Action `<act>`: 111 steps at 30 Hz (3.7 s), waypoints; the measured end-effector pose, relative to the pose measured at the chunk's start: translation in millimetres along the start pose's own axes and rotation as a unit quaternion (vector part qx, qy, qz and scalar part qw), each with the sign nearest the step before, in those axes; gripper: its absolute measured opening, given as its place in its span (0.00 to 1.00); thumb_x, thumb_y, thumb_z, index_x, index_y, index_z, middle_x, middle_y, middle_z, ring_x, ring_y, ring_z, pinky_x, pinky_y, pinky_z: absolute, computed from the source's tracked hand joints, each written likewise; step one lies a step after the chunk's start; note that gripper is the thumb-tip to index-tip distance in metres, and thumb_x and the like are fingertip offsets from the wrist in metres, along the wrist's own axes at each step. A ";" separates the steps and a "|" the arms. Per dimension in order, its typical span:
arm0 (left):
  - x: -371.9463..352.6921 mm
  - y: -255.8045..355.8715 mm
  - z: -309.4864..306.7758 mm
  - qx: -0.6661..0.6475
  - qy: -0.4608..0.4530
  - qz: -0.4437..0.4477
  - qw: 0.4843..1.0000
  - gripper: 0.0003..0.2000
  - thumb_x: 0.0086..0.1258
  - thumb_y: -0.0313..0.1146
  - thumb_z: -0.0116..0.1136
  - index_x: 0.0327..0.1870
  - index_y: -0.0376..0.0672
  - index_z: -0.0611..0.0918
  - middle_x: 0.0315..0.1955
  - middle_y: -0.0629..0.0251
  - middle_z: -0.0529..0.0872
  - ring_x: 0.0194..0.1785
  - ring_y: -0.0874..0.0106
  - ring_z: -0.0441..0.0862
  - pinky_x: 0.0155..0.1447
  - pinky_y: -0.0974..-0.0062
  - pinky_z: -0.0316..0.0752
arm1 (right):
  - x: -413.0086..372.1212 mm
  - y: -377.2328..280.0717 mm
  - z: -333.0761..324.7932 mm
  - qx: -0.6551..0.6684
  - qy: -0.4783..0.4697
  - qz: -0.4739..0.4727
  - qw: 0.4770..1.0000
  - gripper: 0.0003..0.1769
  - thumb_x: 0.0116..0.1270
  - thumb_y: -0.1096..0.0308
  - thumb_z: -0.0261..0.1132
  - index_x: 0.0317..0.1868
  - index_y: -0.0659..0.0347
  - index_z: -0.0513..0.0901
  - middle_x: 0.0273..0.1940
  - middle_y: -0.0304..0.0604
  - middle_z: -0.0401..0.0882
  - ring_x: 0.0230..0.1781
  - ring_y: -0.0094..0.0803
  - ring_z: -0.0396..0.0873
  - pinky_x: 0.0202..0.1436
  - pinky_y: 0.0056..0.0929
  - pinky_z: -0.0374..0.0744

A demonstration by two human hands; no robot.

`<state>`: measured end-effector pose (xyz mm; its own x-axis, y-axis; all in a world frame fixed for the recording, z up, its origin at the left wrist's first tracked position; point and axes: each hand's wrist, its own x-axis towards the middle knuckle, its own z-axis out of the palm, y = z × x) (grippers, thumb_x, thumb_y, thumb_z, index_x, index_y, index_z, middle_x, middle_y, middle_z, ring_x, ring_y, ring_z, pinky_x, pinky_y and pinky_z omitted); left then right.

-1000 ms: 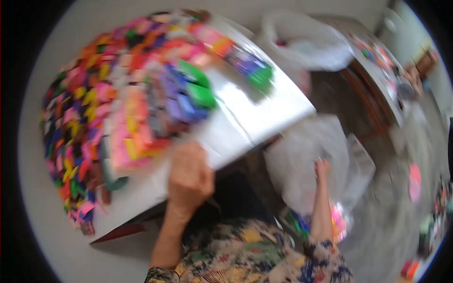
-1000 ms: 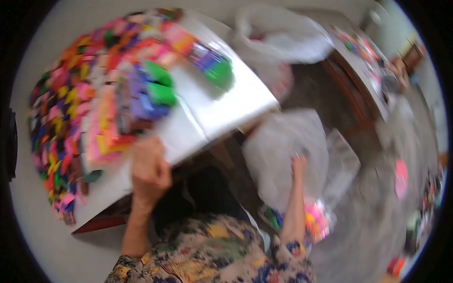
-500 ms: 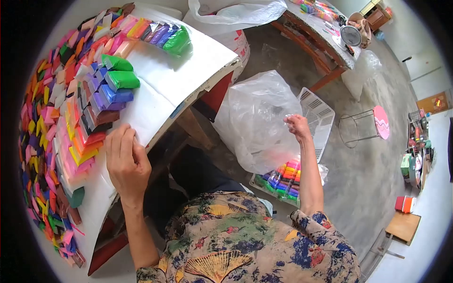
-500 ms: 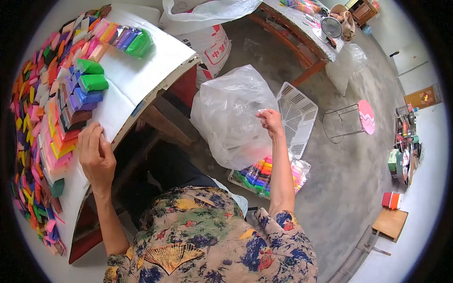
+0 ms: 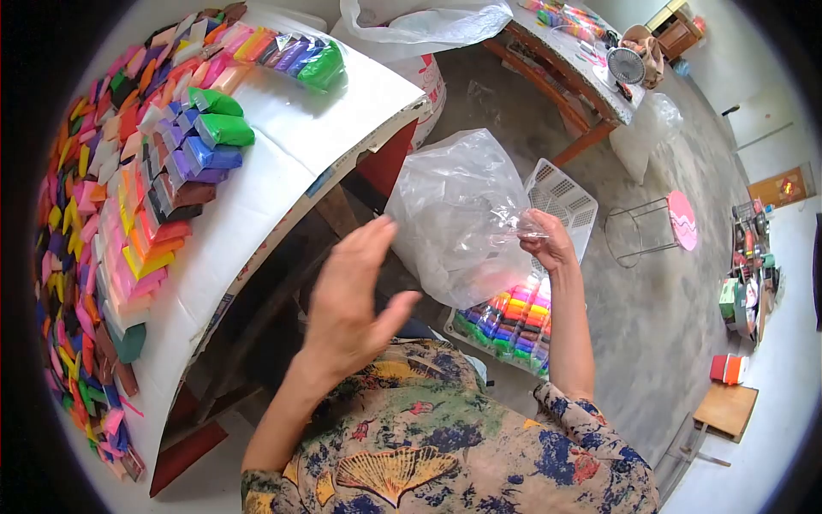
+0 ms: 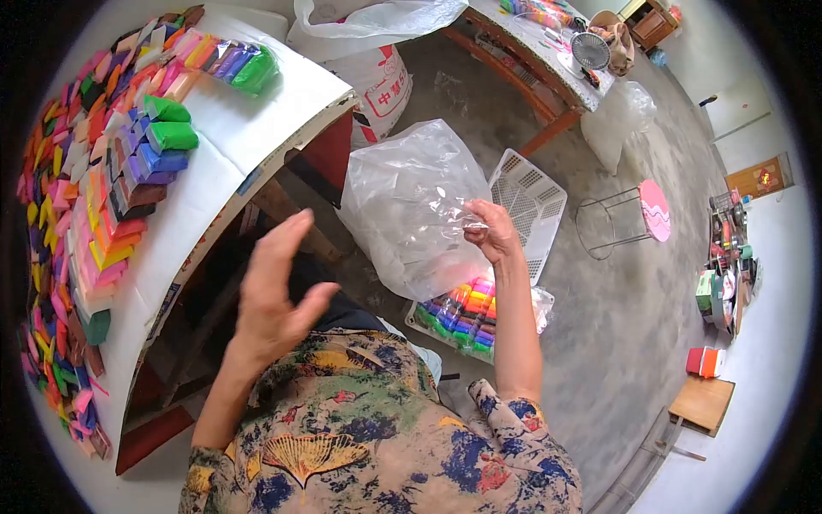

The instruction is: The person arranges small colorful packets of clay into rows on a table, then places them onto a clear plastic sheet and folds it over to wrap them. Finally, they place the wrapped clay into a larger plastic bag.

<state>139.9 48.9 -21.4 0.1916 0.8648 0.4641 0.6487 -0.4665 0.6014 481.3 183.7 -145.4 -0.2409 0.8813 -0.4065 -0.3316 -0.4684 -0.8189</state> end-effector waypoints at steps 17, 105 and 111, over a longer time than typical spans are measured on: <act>65.6 -57.8 93.7 -0.438 -0.098 -0.185 0.874 0.09 0.74 0.33 0.62 0.43 0.35 0.86 0.38 0.64 0.90 0.45 0.77 0.85 0.56 0.76 0.76 | -76.9 -19.2 5.1 -0.421 0.304 -0.380 0.765 0.30 0.67 0.48 0.71 0.57 0.64 0.79 0.53 0.48 0.82 0.54 0.36 0.80 0.56 0.32 0.78; -39.4 15.7 -17.4 -0.185 -0.152 0.132 0.962 0.17 0.52 0.29 0.74 0.40 0.38 0.80 0.38 0.62 0.85 0.40 0.60 0.83 0.50 0.64 0.77 | -103.1 -113.9 180.2 -0.128 -0.479 -0.390 0.776 0.12 0.60 0.78 0.72 0.23 0.54 0.82 0.38 0.47 0.86 0.45 0.40 0.82 0.68 0.57 0.71; -54.1 47.9 -47.1 0.064 -0.060 0.218 0.972 0.07 0.53 0.29 0.62 0.29 0.41 0.76 0.39 0.57 0.87 0.32 0.71 0.81 0.33 0.74 0.69 | -106.7 -113.2 190.7 -0.185 -0.392 -0.438 0.788 0.04 0.61 0.72 0.73 0.37 0.59 0.87 0.48 0.57 0.84 0.53 0.48 0.81 0.68 0.57 0.71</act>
<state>125.9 -29.0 12.9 0.5481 0.6088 0.5736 0.5719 -0.7731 0.2742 370.5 130.8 67.9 -0.6048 0.4797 0.6358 -0.4301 0.4752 -0.7676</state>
